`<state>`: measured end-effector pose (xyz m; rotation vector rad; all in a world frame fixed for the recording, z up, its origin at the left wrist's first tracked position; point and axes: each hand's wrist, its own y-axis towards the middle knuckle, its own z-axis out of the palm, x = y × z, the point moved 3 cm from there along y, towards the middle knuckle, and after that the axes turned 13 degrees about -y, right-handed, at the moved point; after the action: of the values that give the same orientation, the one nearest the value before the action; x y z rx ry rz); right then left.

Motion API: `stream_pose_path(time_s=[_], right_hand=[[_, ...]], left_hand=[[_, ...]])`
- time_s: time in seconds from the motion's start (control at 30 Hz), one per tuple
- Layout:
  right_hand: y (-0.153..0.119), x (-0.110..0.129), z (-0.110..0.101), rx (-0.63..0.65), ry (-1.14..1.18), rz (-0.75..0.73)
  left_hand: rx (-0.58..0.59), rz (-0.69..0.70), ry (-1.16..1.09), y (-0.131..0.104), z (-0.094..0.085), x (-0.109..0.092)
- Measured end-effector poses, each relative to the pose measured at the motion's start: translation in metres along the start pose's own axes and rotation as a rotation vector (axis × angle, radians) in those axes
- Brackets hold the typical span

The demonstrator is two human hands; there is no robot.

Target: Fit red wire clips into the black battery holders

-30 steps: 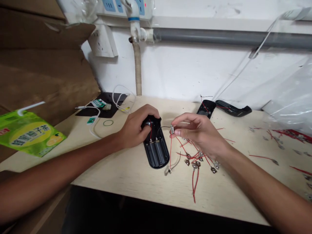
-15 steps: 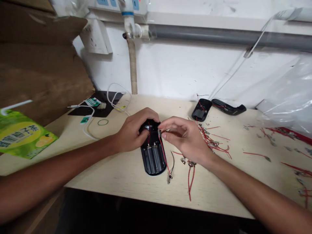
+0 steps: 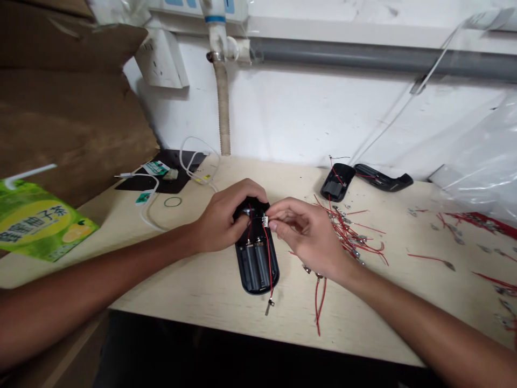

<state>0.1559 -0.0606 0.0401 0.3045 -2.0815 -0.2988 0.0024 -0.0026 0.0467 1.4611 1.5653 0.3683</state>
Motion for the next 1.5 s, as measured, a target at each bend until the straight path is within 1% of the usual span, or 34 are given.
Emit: stream_pose_path(time_s=[0.23,0.43,0.5,0.67,0.97,1.07,1.27,1.4,1.5], right_hand=[[-0.003,0.002,0.002,0.038,-0.092,-0.046],[-0.001,0.008,-0.001,-0.007,-0.447,-0.231],[0.0,0.009,-0.003,0.001,-0.51,-0.283],[0.001,0.01,-0.007,0.079,-0.555,-0.403],[-0.001,0.008,-0.005,0.149,-0.574,-0.485],[-0.001,0.008,-0.004,0.17,-0.576,-0.453],[-0.002,0.003,0.0,0.188,-0.478,-0.285],[-0.002,0.002,0.001,0.186,-0.463,-0.243],[0.0,0.001,0.0,0.205,-0.401,-0.205]], left_hand=[[0.011,-0.011,0.008,0.0,0.0,0.001],[0.013,-0.03,-0.006,0.0,0.0,-0.001],[0.017,-0.032,-0.002,0.001,0.0,-0.001],[0.018,-0.036,0.007,0.001,-0.001,-0.001],[0.064,-0.046,-0.039,0.0,0.001,0.001],[0.075,-0.051,-0.062,-0.001,0.002,0.002],[0.098,-0.054,-0.12,-0.003,0.004,0.003],[0.094,-0.057,-0.135,-0.004,0.004,0.004],[0.078,-0.064,-0.124,-0.004,0.003,0.004]])
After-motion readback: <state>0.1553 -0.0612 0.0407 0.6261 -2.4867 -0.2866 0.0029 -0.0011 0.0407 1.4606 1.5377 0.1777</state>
